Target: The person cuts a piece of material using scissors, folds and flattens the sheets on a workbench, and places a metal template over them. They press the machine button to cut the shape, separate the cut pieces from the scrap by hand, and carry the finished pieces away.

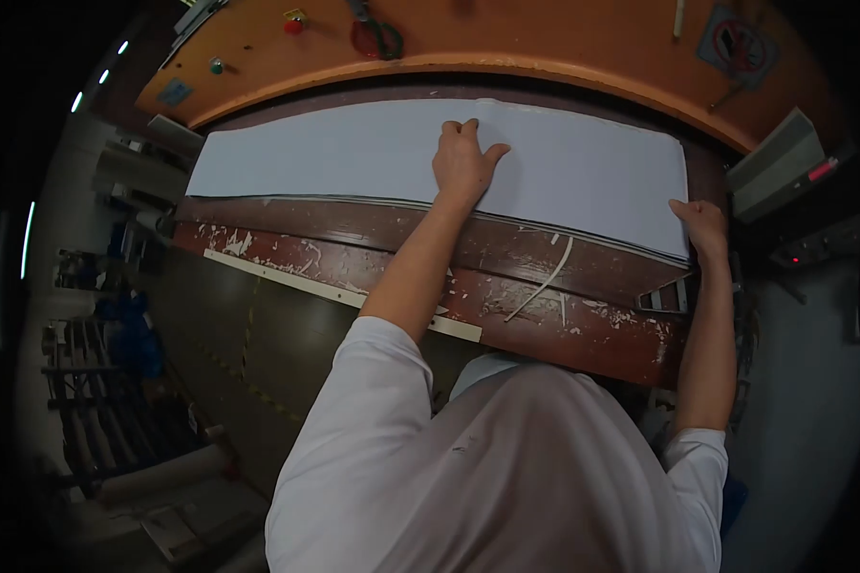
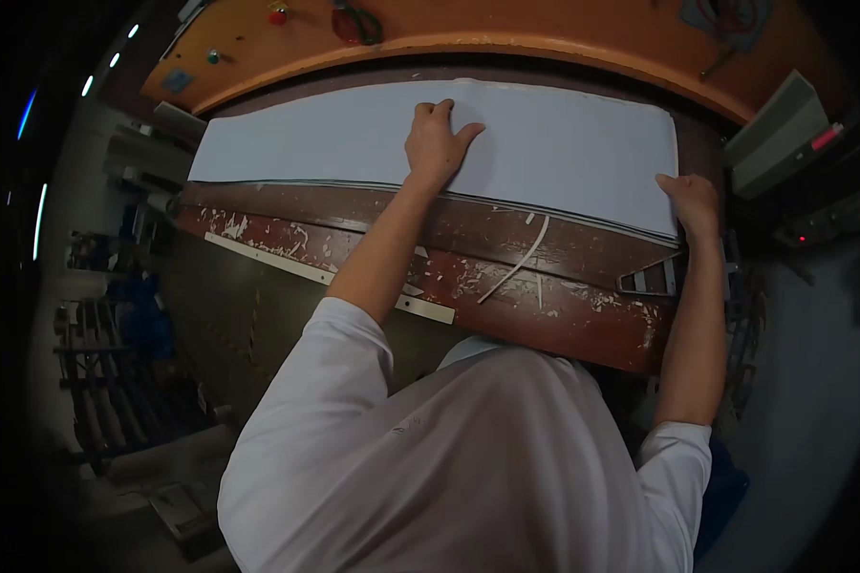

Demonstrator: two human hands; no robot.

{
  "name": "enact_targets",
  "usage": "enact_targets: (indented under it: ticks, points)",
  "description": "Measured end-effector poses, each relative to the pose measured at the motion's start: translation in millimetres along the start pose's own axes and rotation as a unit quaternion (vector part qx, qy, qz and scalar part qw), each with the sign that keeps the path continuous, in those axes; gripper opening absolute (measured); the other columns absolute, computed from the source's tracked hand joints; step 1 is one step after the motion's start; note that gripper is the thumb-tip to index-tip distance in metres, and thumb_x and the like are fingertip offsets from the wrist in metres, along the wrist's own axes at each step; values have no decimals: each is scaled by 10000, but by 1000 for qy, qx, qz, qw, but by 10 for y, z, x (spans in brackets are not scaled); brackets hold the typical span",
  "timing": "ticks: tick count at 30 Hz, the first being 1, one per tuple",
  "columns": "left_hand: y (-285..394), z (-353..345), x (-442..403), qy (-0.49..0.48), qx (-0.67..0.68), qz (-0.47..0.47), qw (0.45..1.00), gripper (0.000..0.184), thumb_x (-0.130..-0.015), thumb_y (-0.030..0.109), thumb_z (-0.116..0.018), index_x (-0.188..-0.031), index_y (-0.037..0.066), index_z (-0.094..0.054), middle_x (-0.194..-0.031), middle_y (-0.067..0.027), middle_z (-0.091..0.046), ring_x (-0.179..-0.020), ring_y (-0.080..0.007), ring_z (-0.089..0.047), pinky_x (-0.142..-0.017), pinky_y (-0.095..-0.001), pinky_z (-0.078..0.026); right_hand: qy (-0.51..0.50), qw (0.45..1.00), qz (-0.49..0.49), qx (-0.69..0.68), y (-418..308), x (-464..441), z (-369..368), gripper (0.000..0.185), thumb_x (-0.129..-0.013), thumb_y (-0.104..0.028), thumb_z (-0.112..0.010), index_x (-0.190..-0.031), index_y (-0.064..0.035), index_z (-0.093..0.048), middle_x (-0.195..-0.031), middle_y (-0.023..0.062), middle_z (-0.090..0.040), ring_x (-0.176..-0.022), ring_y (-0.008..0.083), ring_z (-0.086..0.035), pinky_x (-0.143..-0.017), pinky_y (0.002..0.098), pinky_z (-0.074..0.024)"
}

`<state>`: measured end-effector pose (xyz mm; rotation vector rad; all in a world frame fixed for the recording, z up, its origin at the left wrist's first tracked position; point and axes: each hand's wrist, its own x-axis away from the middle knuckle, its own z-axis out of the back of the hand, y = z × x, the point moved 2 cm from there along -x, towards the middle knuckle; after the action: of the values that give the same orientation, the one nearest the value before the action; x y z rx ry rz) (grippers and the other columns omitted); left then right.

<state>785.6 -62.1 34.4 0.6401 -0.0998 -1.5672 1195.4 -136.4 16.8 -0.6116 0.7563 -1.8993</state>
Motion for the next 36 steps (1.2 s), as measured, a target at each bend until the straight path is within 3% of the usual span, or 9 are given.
enact_targets:
  ticks: [3,7,9,12,18,22,27,28,36]
  points:
    - [55,4,93,80,-58,-74,992,481,-827,313,-786,-1195,23,-681,-1241,-204,-583,-1128,-347,-593,-928,-425,-497,-7,1000,-13,-13,15,1,4,355,-797,-310,-802,-838,22,-683,-787,72,-665,-720,160,-590,-670,338,-481]
    - [12,-279,49,166,-90,-274,943,336,-821,204,-751,-1108,34,-710,-1218,-174,-615,-1126,-341,-583,-965,-435,-450,-15,1000,-7,-13,110,-58,19,368,-804,-319,-803,-854,25,-680,-814,74,-661,-761,155,-583,-709,334,-479]
    - [-83,-427,-13,73,33,-257,963,282,-814,179,-734,-1060,43,-710,-1160,-156,-639,-1145,-356,-563,-980,-467,-435,-15,1000,8,-17,153,-103,-16,377,-809,-327,-807,-854,25,-680,-820,71,-658,-769,152,-581,-712,331,-478]
    - [54,-183,84,36,80,-225,970,233,-825,185,-727,-1011,46,-705,-1129,-146,-645,-1160,-348,-555,-998,-467,-426,-23,999,9,-38,326,-223,-44,382,-818,-332,-819,-860,22,-683,-823,59,-654,-765,147,-573,-713,321,-476]
    - [162,-124,158,97,45,-292,950,219,-834,197,-722,-991,45,-703,-1110,-117,-648,-1168,-317,-563,-995,-446,-433,-24,999,28,-18,329,-290,-55,378,-837,-317,-820,-873,32,-679,-824,55,-651,-778,144,-565,-740,310,-474]
    - [302,-531,214,-14,52,-294,954,259,-827,215,-735,-1032,58,-718,-1209,-113,-645,-1211,-320,-545,-1026,-450,-414,-21,999,16,-27,350,-278,-54,364,-817,-309,-831,-819,13,-663,-820,58,-649,-760,142,-559,-710,318,-478]
    - [946,-394,595,-115,83,-374,916,653,-844,603,-676,-1328,167,-632,-1444,-149,-526,-1390,-380,-413,-1140,-591,-289,-10,1000,-8,0,-45,40,26,369,-774,-325,-811,-810,16,-676,-774,85,-670,-719,165,-601,-684,356,-494]
    - [1034,-404,638,-144,74,-392,905,724,-839,671,-645,-1387,200,-595,-1486,-153,-493,-1430,-388,-370,-1161,-628,-246,-5,1000,10,17,-63,53,36,358,-795,-323,-811,-786,-1,-654,-753,51,-638,-702,142,-573,-650,331,-472]
    - [1210,-472,763,-148,-74,-451,877,752,-861,680,-557,-1508,315,-441,-1585,-74,-386,-1472,-360,-320,-1164,-646,-248,-33,998,-19,44,-8,-20,13,380,-751,-339,-824,-814,8,-681,-808,138,-702,-729,202,-665,-662,359,-520]
